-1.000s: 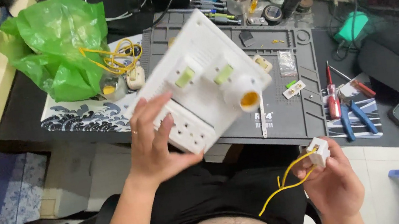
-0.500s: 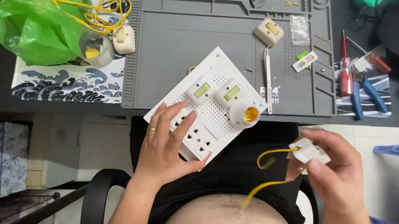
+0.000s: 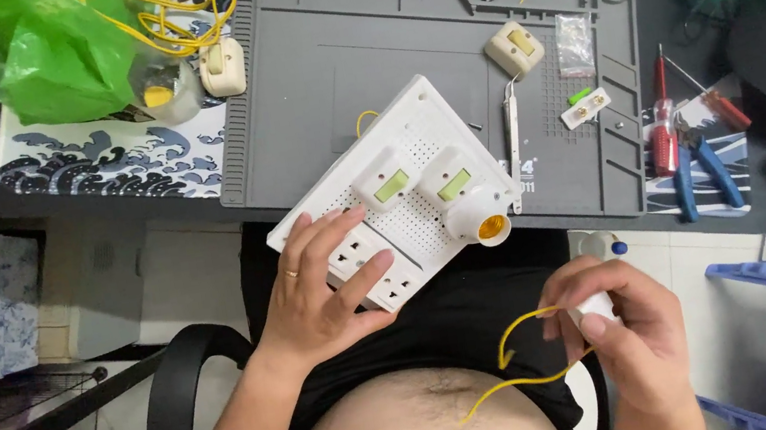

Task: Wiring and assembling an electrical switch and socket panel using a screwdriver and wires.

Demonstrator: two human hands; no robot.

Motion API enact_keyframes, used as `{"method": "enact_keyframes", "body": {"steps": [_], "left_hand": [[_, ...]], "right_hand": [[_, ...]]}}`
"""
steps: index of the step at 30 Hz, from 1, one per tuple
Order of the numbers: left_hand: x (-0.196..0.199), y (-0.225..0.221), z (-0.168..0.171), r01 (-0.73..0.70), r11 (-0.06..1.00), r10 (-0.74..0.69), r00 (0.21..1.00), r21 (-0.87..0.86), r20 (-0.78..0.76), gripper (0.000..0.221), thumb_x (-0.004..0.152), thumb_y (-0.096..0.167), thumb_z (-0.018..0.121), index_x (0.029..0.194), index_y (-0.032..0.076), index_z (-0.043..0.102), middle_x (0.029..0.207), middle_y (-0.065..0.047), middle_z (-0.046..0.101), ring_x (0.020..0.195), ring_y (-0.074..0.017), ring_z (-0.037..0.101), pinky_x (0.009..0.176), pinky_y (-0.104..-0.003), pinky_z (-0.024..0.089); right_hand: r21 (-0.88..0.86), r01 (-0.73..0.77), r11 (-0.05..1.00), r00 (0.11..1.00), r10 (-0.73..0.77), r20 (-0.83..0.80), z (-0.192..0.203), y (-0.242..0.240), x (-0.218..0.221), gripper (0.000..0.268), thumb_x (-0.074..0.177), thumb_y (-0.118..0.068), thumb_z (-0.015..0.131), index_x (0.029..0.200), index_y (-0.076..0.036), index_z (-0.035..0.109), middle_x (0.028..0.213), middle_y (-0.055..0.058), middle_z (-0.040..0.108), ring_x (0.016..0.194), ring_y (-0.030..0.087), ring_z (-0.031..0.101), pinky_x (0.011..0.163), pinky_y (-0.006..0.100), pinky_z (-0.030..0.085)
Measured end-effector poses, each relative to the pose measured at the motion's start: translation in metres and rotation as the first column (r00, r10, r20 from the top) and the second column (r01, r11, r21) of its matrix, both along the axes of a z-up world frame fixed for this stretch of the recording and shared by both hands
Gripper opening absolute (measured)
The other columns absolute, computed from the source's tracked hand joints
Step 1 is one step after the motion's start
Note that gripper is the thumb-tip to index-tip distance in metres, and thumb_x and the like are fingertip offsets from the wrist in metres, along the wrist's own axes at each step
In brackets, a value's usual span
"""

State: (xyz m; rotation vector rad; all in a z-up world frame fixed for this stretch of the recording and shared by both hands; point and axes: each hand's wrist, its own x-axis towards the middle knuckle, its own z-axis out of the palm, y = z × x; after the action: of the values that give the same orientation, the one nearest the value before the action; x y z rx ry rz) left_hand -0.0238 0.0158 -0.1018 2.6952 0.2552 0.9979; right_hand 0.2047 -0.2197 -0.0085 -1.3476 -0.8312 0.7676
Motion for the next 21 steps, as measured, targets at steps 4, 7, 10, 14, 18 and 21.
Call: {"method": "enact_keyframes", "body": {"steps": [4, 7, 10, 14, 18, 21], "left_hand": [[-0.001, -0.003, -0.009, -0.003, 1.0, 0.002, 0.999, 0.027, 0.039, 0.119, 0.07, 0.055, 0.117, 0.155, 0.029, 0.039, 0.156, -0.022, 0.047, 0.143, -0.0378, 0.051, 0.127, -0.062, 0.042], [0.001, -0.006, -0.009, -0.015, 1.0, 0.014, 0.998, 0.026, 0.057, 0.108, 0.076, 0.057, 0.114, 0.151, 0.03, 0.042, 0.153, -0.021, 0.048, 0.143, -0.0367, 0.05, 0.126, -0.06, 0.041], [0.006, -0.011, -0.011, -0.026, 1.0, 0.025, 0.998, 0.016, 0.059, 0.107, 0.077, 0.055, 0.113, 0.152, 0.03, 0.042, 0.154, -0.022, 0.048, 0.144, -0.0377, 0.05, 0.127, -0.062, 0.041], [0.014, -0.017, -0.013, -0.002, 0.996, 0.002, 1.0, -0.084, 0.0, 0.124, 0.062, 0.046, 0.116, 0.156, 0.027, 0.038, 0.158, -0.024, 0.044, 0.147, -0.0402, 0.049, 0.128, -0.068, 0.04], [0.021, -0.02, -0.012, -0.025, 0.978, 0.021, 0.999, -0.209, -0.025, 0.118, 0.07, 0.041, 0.108, 0.159, 0.025, 0.032, 0.159, -0.02, 0.042, 0.151, -0.0369, 0.048, 0.129, -0.071, 0.037], [0.025, -0.021, -0.002, -0.064, 0.968, 0.051, 0.997, -0.241, -0.062, 0.113, 0.08, 0.044, 0.1, 0.163, 0.023, 0.026, 0.164, -0.02, 0.039, 0.151, -0.0391, 0.049, 0.13, -0.073, 0.034]], "right_hand": [[-0.074, 0.037, 0.997, 0.986, -0.025, 0.165, 0.005, 0.003, 0.0, 0.016, 0.093, -0.022, 0.071, 0.094, -0.009, 0.062, 0.086, 0.014, 0.069, 0.066, 0.019, 0.07, 0.063, 0.025, 0.06], [-0.067, 0.051, 0.996, 0.977, -0.036, 0.209, 0.008, 0.006, -0.003, 0.017, 0.086, -0.015, 0.076, 0.088, -0.011, 0.059, 0.074, 0.01, 0.07, 0.072, 0.019, 0.068, 0.066, 0.028, 0.054], [-0.093, 0.084, 0.992, 0.979, -0.065, 0.192, 0.006, 0.003, -0.005, 0.022, 0.083, -0.012, 0.078, 0.086, -0.012, 0.056, 0.076, 0.013, 0.071, 0.067, 0.02, 0.068, 0.064, 0.028, 0.057], [-0.097, 0.096, 0.991, 0.971, -0.071, 0.228, 0.006, 0.001, -0.003, 0.011, 0.088, -0.009, 0.075, 0.096, -0.002, 0.071, 0.085, 0.019, 0.077, 0.066, 0.022, 0.075, 0.049, 0.021, 0.065], [-0.109, 0.066, 0.992, 0.943, -0.026, 0.332, 0.007, 0.001, 0.0, 0.004, 0.087, -0.011, 0.075, 0.087, -0.006, 0.076, 0.083, 0.013, 0.079, 0.073, 0.02, 0.077, 0.062, 0.024, 0.064], [-0.096, 0.056, 0.994, 0.944, -0.022, 0.328, 0.004, -0.001, 0.002, 0.003, 0.087, -0.009, 0.075, 0.088, -0.006, 0.076, 0.081, 0.012, 0.079, 0.075, 0.02, 0.077, 0.064, 0.025, 0.063]]}}
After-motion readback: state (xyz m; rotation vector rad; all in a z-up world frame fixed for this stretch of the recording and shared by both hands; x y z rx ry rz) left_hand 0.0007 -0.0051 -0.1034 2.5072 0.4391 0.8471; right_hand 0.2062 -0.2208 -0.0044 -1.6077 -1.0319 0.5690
